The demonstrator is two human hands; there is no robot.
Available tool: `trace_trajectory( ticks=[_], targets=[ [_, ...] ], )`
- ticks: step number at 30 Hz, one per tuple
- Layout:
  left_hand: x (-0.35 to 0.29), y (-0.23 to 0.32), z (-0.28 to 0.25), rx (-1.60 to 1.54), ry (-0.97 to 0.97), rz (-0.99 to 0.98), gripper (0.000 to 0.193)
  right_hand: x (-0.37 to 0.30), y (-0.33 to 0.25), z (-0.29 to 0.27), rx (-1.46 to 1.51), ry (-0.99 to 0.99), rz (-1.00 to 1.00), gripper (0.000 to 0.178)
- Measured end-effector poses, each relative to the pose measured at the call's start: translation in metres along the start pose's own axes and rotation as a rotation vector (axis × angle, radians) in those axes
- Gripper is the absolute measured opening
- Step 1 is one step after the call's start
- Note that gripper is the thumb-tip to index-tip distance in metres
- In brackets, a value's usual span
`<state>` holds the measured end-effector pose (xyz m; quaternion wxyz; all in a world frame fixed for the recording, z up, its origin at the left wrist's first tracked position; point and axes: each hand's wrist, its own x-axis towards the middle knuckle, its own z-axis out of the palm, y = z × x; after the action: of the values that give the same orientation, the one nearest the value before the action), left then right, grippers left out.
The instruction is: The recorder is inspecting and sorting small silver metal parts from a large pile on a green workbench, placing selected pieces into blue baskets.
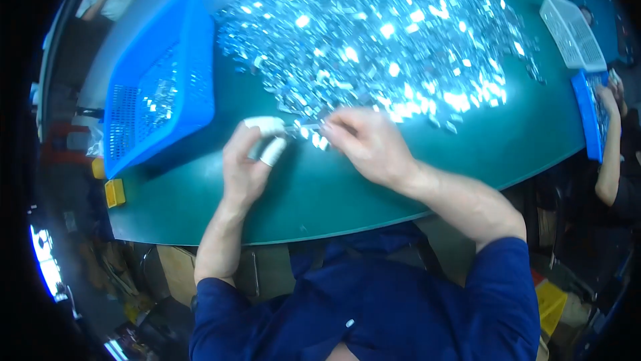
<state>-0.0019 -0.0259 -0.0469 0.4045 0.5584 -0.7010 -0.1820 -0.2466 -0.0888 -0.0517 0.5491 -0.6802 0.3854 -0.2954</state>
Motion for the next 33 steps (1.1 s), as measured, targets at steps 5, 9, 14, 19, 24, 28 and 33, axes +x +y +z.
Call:
trace_trajectory(
  ticks=[5,9,14,19,24,28,33],
  targets=[
    [0.000,0.002,0.003,-0.001,-0.042,0.090,0.024,-0.012,0.002,0.006,-0.021,0.013,-0.074,0.020],
    [-0.007,0.005,0.000,-0.003,-0.068,0.117,0.021,-0.012,-0.007,0.005,-0.005,-0.029,-0.011,0.022],
    [-0.010,0.006,0.000,-0.047,-0.152,0.087,0.023,-0.012,-0.008,0.001,-0.004,-0.092,0.054,0.032],
    [-0.013,0.011,0.006,-0.068,-0.161,0.104,0.025,-0.017,-0.009,0.004,-0.019,-0.187,0.114,0.031],
    [-0.014,0.010,0.005,-0.105,-0.148,0.040,0.023,-0.016,-0.010,0.006,0.016,-0.059,-0.018,0.014],
    [-0.013,0.012,0.005,-0.130,-0.150,0.057,0.023,-0.016,-0.005,0.005,0.034,-0.036,-0.045,0.012],
    [-0.016,0.019,0.005,-0.255,-0.217,-0.095,0.030,-0.017,-0.001,0.007,0.019,0.008,-0.089,0.011]
  ],
)
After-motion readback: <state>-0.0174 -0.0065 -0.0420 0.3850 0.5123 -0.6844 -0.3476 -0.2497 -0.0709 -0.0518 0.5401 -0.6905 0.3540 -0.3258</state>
